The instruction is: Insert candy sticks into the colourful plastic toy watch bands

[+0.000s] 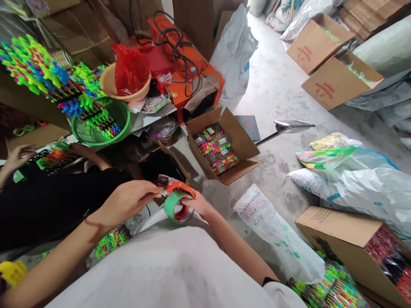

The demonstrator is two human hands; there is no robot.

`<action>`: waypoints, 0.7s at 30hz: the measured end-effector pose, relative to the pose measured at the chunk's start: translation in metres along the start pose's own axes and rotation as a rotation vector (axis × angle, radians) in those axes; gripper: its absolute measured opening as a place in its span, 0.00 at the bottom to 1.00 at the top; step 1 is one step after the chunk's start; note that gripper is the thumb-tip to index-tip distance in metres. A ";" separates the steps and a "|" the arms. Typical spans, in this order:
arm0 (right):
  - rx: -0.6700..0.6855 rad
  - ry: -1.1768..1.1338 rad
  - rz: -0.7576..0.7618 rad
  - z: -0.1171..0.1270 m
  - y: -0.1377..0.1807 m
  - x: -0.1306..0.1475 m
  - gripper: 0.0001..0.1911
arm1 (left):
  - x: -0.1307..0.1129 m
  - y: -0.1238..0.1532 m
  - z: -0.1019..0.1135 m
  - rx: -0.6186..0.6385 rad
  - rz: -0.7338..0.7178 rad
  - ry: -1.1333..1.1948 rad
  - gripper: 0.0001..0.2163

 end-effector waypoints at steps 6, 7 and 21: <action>-0.163 -0.016 0.030 0.041 -0.031 0.016 0.29 | 0.063 0.018 0.011 -0.092 0.302 0.090 0.07; -0.194 -0.003 0.048 0.051 -0.037 0.021 0.29 | 0.073 0.021 0.008 -0.088 0.374 0.116 0.07; -0.196 0.228 0.015 0.146 -0.310 0.115 0.10 | 0.096 -0.019 -0.147 0.083 0.721 0.254 0.04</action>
Point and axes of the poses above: each hand's wrist, its own y-axis away from the middle knuckle, its own z-axis out of the back of the hand, x = y × z, the point moved 8 cm from there along -y, towards the middle knuckle, and after that the axes turned 1 degree about z, right-handed, at the moved point
